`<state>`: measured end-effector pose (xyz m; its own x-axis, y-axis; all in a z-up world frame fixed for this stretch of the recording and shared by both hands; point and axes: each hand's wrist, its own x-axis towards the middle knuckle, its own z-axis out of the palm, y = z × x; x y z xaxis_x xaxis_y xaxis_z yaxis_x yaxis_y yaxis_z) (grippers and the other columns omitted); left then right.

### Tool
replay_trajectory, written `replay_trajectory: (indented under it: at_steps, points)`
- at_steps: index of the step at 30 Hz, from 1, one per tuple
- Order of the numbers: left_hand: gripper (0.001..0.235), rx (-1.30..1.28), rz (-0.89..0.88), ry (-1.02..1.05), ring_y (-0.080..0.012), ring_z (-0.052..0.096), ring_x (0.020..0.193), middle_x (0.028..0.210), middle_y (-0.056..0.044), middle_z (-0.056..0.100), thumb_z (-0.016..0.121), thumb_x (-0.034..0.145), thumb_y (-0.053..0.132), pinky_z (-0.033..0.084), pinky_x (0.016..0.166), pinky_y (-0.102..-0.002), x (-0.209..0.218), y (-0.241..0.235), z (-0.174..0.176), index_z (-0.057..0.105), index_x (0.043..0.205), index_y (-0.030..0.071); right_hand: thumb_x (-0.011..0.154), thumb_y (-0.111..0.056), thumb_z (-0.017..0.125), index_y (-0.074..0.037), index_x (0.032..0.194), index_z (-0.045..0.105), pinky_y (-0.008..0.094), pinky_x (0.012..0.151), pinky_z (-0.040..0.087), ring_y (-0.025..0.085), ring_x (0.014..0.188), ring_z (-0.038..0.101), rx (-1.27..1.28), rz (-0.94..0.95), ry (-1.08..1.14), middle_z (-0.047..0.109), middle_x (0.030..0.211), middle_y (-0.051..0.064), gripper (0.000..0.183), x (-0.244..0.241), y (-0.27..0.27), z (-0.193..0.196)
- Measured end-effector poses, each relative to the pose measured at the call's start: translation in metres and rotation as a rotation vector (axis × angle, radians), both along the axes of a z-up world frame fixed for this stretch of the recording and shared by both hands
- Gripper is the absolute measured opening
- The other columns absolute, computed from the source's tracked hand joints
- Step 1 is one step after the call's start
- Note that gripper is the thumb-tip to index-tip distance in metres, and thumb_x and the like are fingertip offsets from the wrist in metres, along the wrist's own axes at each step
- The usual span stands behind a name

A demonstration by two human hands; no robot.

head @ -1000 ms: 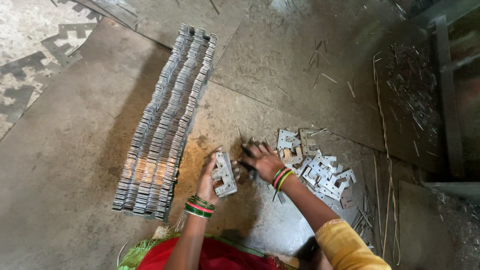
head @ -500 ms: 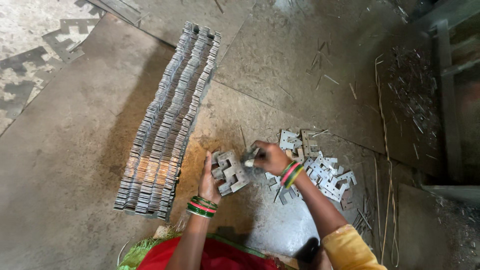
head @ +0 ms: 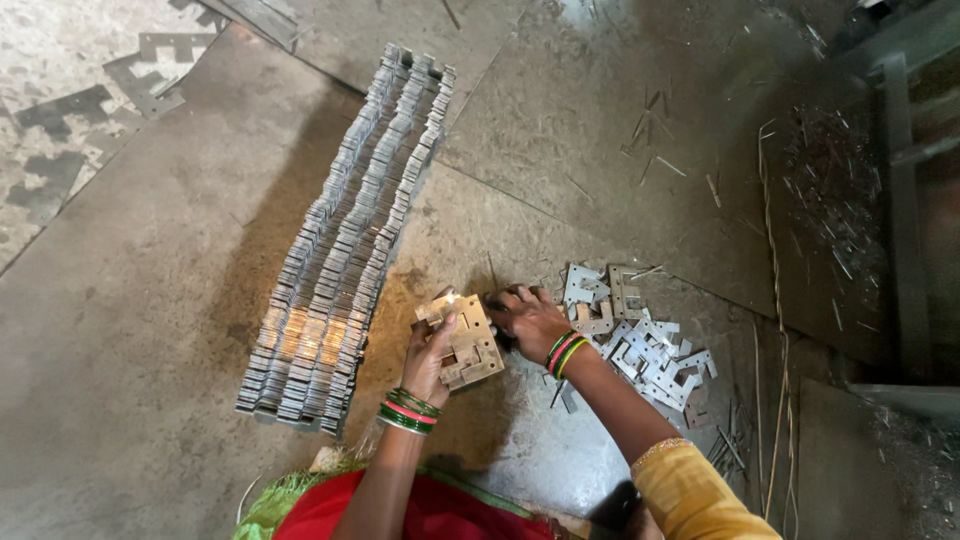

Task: The person sorts small metal E-shaped components by hand from a pile on the floor into stacked groups and onto a long vertical rack.

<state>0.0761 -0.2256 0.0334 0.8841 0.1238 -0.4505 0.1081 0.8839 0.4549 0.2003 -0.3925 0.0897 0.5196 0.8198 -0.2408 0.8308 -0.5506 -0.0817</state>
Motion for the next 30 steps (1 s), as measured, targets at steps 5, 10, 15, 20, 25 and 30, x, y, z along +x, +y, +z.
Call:
replay_trajectory:
  at_steps: [5, 10, 15, 20, 25, 30]
  points:
    - [0.059, 0.117, 0.004, -0.018, -0.0134, 0.069, 0.09, 0.113, -0.004, 0.07, 0.074, 0.091, 0.027, 0.06, 0.073, -0.036, -0.001, 0.002, 0.014, 0.055, 0.145, 0.016, 0.082, -0.01, 0.062, -0.022, 0.137, 0.065, 0.053, 0.111, 0.037, 0.035, 0.135, 0.045, -0.136, 0.006, 0.069, 0.057, 0.139, 0.01, 0.056, 0.003, 0.007, -0.003]
    - [0.061, -0.014, 0.035, 0.021, -0.021, 0.074, 0.091, 0.111, -0.006, 0.071, 0.071, 0.089, 0.031, 0.064, 0.075, -0.04, -0.001, 0.009, 0.026, 0.051, 0.143, 0.014, 0.076, -0.014, 0.068, -0.016, 0.12, 0.071, 0.05, 0.094, 0.05, 0.035, 0.113, 0.061, -0.106, 0.041, 0.002, 0.068, 0.115, 0.013, 0.044, 0.017, 0.013, -0.019]
    - [0.061, 0.002, 0.08, -0.056, -0.0158, 0.067, 0.1, 0.121, 0.0, 0.066, 0.068, 0.094, 0.038, 0.06, 0.08, -0.036, -0.001, 0.012, 0.019, 0.051, 0.15, 0.02, 0.068, 0.001, 0.07, -0.015, 0.107, 0.078, 0.042, 0.071, 0.059, 0.031, 0.081, 0.072, 0.401, -0.26, 0.029, 0.077, 0.098, 0.01, 0.043, 0.037, -0.029, -0.032]
    - [0.064, -0.045, 0.066, -0.012, -0.0169, 0.065, 0.104, 0.123, 0.0, 0.065, 0.064, 0.093, 0.048, 0.059, 0.079, -0.038, 0.002, 0.01, 0.016, 0.051, 0.15, 0.023, 0.076, 0.01, 0.079, -0.007, 0.095, 0.067, 0.032, 0.071, 0.061, 0.017, 0.082, 0.071, 0.922, -0.882, 0.94, 0.074, 0.092, 0.007, 0.028, 0.036, -0.055, -0.051]
    - [0.062, -0.027, 0.025, 0.048, -0.0206, 0.065, 0.106, 0.122, -0.005, 0.064, 0.06, 0.09, 0.057, 0.061, 0.079, -0.04, 0.003, 0.01, 0.011, 0.055, 0.139, 0.02, 0.078, 0.008, 0.076, -0.007, 0.098, 0.066, 0.039, 0.067, 0.064, 0.021, 0.084, 0.074, 0.934, -0.983, 1.144, 0.075, 0.094, 0.008, 0.027, 0.001, -0.029, -0.022]
    - [0.066, 0.009, -0.034, 0.188, -0.0225, 0.067, 0.099, 0.115, -0.009, 0.066, 0.056, 0.088, 0.064, 0.061, 0.076, -0.044, 0.003, 0.008, 0.005, 0.059, 0.132, 0.015, 0.081, 0.008, 0.072, -0.003, 0.102, 0.068, 0.041, 0.075, 0.069, 0.023, 0.09, 0.076, 0.872, -0.878, 1.295, 0.076, 0.1, 0.012, 0.024, 0.006, -0.009, -0.016]
